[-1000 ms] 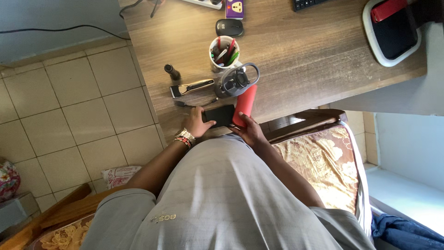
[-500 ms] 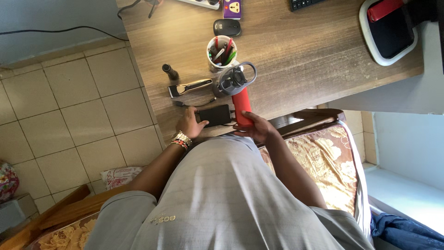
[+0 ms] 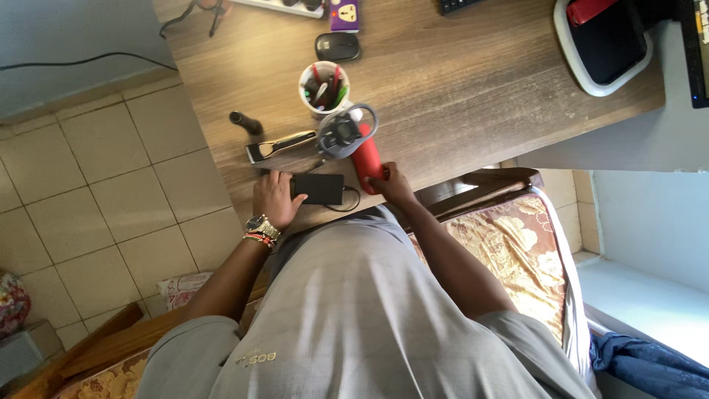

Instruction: The person sits at a desk next to a bed and gathers personal items. They wipe a pair of eyeglasses with a yellow cloth, place the glasses into a red hard case, put a small bottle into the case, and place items into an open bag on the bed.

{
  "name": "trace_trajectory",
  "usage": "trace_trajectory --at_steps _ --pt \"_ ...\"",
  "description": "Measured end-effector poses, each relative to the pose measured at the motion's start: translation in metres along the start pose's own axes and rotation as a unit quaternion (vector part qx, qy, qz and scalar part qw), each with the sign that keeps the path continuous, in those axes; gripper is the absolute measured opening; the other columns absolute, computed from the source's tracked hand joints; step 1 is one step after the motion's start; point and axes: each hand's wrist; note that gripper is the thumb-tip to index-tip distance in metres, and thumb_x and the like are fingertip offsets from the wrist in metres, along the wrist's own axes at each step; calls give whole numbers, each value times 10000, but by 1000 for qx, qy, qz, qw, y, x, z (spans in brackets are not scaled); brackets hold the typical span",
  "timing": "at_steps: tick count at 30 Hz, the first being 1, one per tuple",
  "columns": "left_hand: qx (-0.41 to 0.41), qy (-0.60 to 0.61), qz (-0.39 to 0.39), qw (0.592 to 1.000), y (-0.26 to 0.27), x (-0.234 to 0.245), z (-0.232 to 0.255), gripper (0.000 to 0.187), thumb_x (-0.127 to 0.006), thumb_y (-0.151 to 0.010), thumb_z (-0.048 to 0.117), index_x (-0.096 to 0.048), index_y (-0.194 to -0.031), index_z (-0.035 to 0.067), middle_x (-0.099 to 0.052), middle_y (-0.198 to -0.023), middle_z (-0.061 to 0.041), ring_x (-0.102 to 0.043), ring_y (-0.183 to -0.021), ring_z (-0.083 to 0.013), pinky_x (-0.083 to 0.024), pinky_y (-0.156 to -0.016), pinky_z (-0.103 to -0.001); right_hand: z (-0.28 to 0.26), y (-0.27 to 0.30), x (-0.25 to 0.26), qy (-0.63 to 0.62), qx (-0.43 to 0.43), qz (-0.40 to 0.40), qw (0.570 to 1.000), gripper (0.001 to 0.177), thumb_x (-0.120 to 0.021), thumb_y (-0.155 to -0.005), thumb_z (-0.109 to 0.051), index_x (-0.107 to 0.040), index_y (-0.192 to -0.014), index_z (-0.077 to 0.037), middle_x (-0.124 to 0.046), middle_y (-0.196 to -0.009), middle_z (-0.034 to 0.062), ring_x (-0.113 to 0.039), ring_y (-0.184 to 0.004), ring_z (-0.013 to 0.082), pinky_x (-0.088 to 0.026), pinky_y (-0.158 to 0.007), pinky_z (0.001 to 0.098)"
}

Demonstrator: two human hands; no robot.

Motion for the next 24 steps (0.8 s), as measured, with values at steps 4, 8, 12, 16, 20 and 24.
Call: trace_trajectory --at_steps 4,8,12,16,20,24 --pt "-46 -3 3 999 -4 16 17 411 -799 -805 336 -647 -1088 79 -590 -1076 -109 -576 -1036 -313 -474 -879 -456 8 0 -7 73 152 124 978 638 -888 -778 -390 -620 -1207 -1 -627 -1153 233 -650 -1010 341 -546 -870 422" --pt "-87 139 -117 979 -17 5 42 261 -750 -890 308 -692 -1035 98 -668 -1010 -70 -668 -916 -251 -529 -769 -409 13 -5 5 14 163 79 983 605 -862 -776 -354 -626 -1228 -28 -632 -1108 165 -670 -960 272 -570 -842 380" --pt "-92 322 -222 916 -43 -27 86 284 -738 -918 335 -722 -1095 114 -762 -932 -60 -749 -815 -185 -583 -714 -338 24 -12 22 -30 127 19 991 503 -828 -833 -338 -639 -1191 -39 -685 -1015 106 -683 -908 212 -568 -826 348" --pt "-89 436 -228 866 -81 -60 154 280 -709 -974 322 -696 -1144 100 -765 -991 -75 -743 -851 -210 -587 -769 -321 49 -25 61 -84 103 1 991 366 -791 -884 -298 -682 -1122 -44 -712 -948 77 -680 -878 164 -553 -797 327" --pt "-98 308 -166 932 -128 -77 210 371 -784 -904 335 -702 -1170 89 -732 -1089 -106 -718 -951 -280 -574 -817 -401 78 -45 110 -131 78 39 988 302 -757 -914 -288 -701 -1098 -55 -732 -935 59 -672 -854 144 -553 -784 308" --pt "-187 78 -71 977 -182 -92 252 664 -887 -683 365 -639 -1246 117 -594 -1373 -121 -546 -1289 -344 -442 -1072 -568 106 -68 168 -124 41 99 986 251 -741 -936 -274 -710 -1080 -71 -739 -942 41 -683 -853 135 -556 -776 298"
Point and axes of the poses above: each hand's wrist, its own y-axis away from the middle knuckle, its own x-axis out of the back of the hand, z = x × y
